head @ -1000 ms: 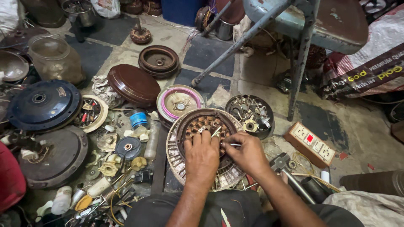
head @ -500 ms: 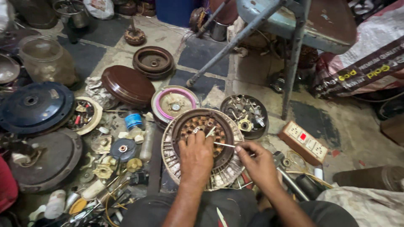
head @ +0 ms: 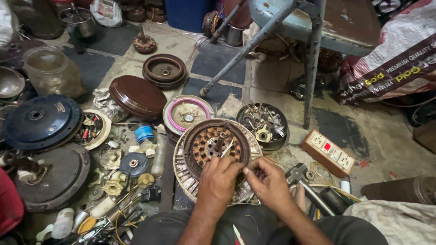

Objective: The person sits on the floor of a cluttered repair workshop and works on a ceiling fan motor stator, pressing and routing wires into the slots around the winding. They reposition the motor, adjust the wire ends by hand, and later handle a yellow wire near the motor.

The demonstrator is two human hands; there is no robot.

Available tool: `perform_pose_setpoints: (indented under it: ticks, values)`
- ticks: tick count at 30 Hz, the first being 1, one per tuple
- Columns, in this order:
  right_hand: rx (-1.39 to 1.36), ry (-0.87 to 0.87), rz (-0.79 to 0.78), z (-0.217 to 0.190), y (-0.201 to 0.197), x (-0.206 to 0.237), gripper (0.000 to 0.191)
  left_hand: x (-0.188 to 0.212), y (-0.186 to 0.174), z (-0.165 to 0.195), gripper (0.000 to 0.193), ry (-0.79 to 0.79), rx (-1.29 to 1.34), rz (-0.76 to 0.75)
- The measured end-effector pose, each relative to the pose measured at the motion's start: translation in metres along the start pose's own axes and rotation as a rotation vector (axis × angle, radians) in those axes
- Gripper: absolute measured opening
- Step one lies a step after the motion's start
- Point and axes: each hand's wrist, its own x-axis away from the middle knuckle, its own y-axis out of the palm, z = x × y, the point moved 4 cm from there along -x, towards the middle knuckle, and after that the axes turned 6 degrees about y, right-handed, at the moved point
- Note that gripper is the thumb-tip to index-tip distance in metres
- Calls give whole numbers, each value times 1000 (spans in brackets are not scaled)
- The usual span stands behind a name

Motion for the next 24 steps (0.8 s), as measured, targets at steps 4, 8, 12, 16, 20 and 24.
perform_pose_setpoints:
  ticks: [4,8,12,16,20,24]
  values:
    - [-53,95,-6,5,2,-2,11,0,-5,-8,26,-86,-65,13]
    - [-59,195,-41,-3,2,-15,13,2,-8,-8,30,-115,12,39]
    - [366,-281,-17,-42,6,-37,21,3,-7,-11,29,-145,36,37]
    - [593,-362,-74,-57,13,-49,30,2,-8,-13,26,-143,45,64]
    - [564,-357,-27,-51,11,-50,20,1,-5,-12,26,-122,45,99]
    - [234,-194,119,-26,7,-44,14,-6,6,-13,22,-162,-51,98]
